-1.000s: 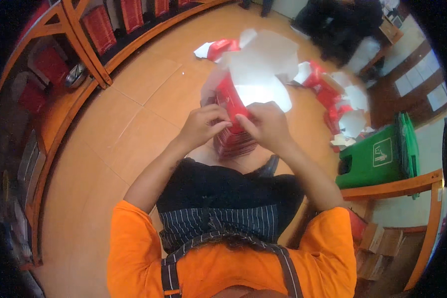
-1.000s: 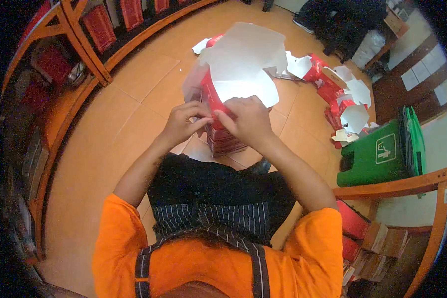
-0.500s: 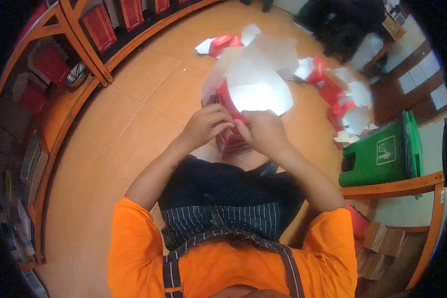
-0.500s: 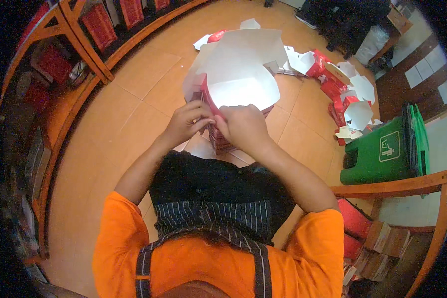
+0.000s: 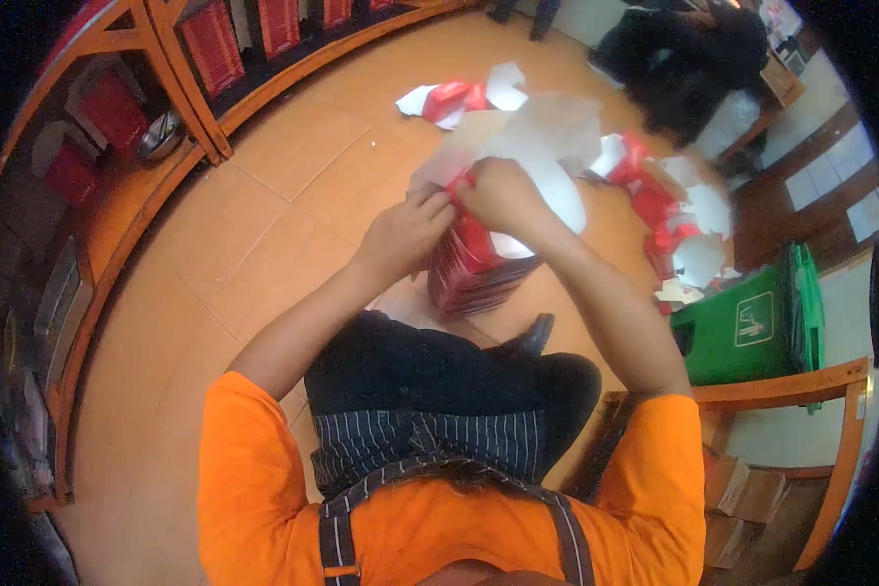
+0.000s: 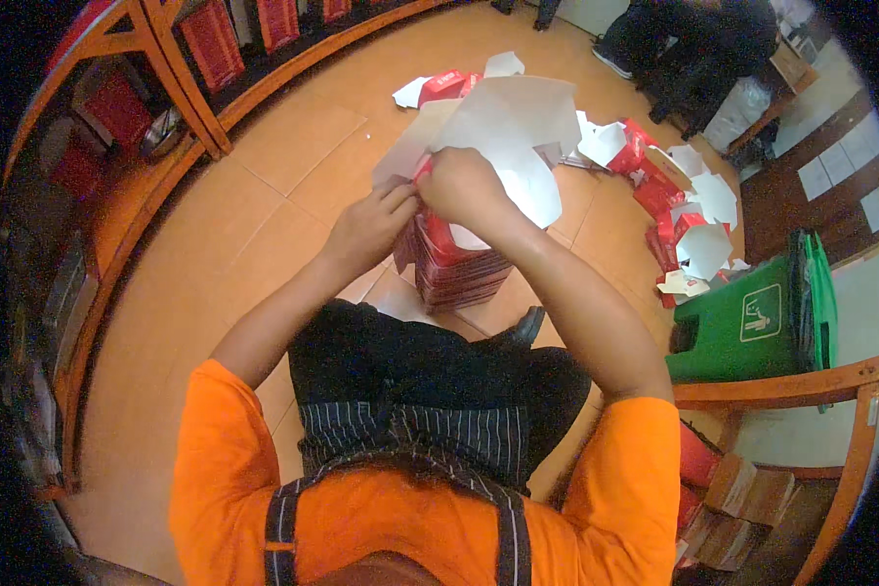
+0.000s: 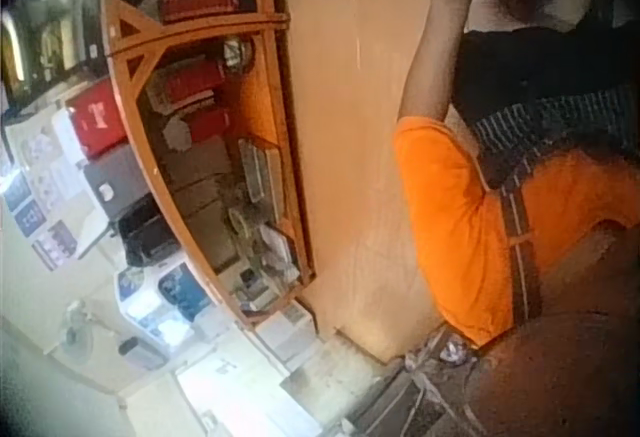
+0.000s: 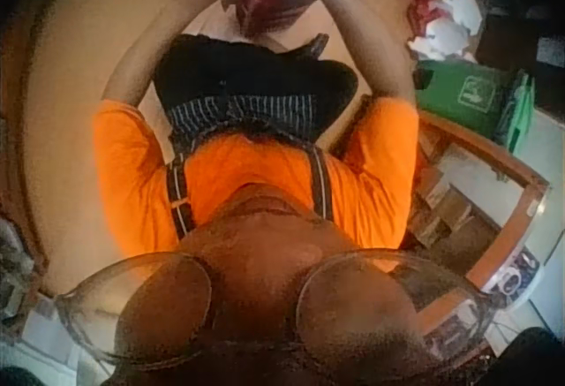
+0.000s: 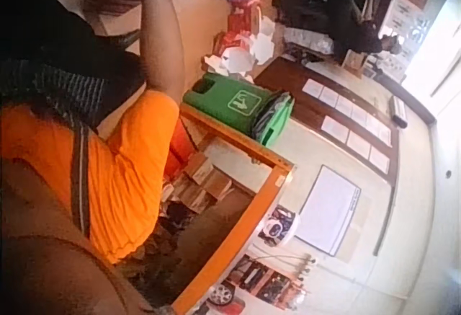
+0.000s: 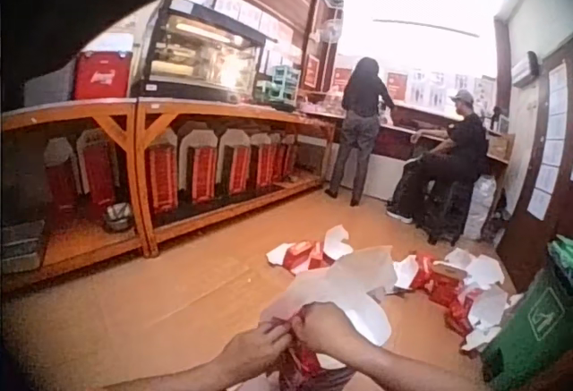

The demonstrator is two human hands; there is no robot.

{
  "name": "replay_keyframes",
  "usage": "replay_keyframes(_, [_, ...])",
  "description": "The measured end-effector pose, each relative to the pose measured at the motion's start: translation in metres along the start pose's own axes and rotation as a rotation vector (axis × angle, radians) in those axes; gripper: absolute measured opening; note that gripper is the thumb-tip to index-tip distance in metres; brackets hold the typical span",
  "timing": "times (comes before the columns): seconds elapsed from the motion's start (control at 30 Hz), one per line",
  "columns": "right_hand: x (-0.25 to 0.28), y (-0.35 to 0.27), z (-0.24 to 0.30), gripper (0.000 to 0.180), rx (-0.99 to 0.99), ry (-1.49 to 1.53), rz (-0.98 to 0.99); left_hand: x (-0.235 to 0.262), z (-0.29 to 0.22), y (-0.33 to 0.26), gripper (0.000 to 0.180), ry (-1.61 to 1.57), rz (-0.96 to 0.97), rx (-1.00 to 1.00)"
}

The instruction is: The person sits on the floor and assembles red and white cardboard food boxes by folding the flaps and interlocking the sides. They handle the boxes one at a time, stacking the finished units into a pile.

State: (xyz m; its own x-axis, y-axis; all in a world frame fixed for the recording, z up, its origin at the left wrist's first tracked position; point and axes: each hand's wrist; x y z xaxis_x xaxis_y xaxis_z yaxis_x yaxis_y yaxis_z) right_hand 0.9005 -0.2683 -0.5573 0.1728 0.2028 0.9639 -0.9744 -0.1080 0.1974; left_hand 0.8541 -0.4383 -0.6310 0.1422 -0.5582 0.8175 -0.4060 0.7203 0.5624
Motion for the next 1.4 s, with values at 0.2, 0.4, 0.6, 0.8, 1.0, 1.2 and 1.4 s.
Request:
replay_keyframes(0.2, [-0.001,-0.002,0.000,0.028,-0.066,0.069,0.238,-0.006,-0.004,0.000,0.023,-0.243,0.004,0.134])
replay_keyframes(0.4, [-0.033,0.019,-0.017,0.028,0.165,-0.033,0.441,-0.023,0.008,-0.003,0.025,-0.476,-0.009,0.235])
replay_keyframes(0.6, [0.046,-0.001,0.018,0.041,-0.396,0.509,0.225,-0.041,-0.004,-0.023,0.028,-0.871,-0.229,0.500])
replay_keyframes(0.8, [-0.018,-0.064,-0.152,0.047,-0.266,0.269,-0.601,-0.056,-0.055,0.000,0.067,-1.122,-0.105,0.794])
replay_keyframes(1.0, [0.003,-0.079,-0.102,0.039,-0.548,0.721,-0.222,-0.039,-0.061,0.020,0.079,-1.000,0.009,0.832])
replay_keyframes(1.2, [-0.007,-0.089,-0.109,0.038,-0.568,0.734,-0.090,-0.047,-0.047,0.008,0.078,-1.108,0.111,0.876])
replay_keyframes(1.4, [-0.029,-0.096,-0.137,0.061,-0.438,0.815,-0.162,-0.038,-0.039,0.002,0.063,-0.975,0.075,0.901])
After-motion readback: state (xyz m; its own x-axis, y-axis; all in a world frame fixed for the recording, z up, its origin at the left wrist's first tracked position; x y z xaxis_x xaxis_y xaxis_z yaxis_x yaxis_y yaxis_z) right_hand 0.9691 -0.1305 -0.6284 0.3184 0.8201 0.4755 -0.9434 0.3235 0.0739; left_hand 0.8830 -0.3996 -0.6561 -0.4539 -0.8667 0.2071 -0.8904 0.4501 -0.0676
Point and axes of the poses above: each hand's wrist, its own y-axis towards the middle knuckle, its own x-axis out of the back of the hand, z = x × y, and after that the axes turned 10 degrees about x, right-handed
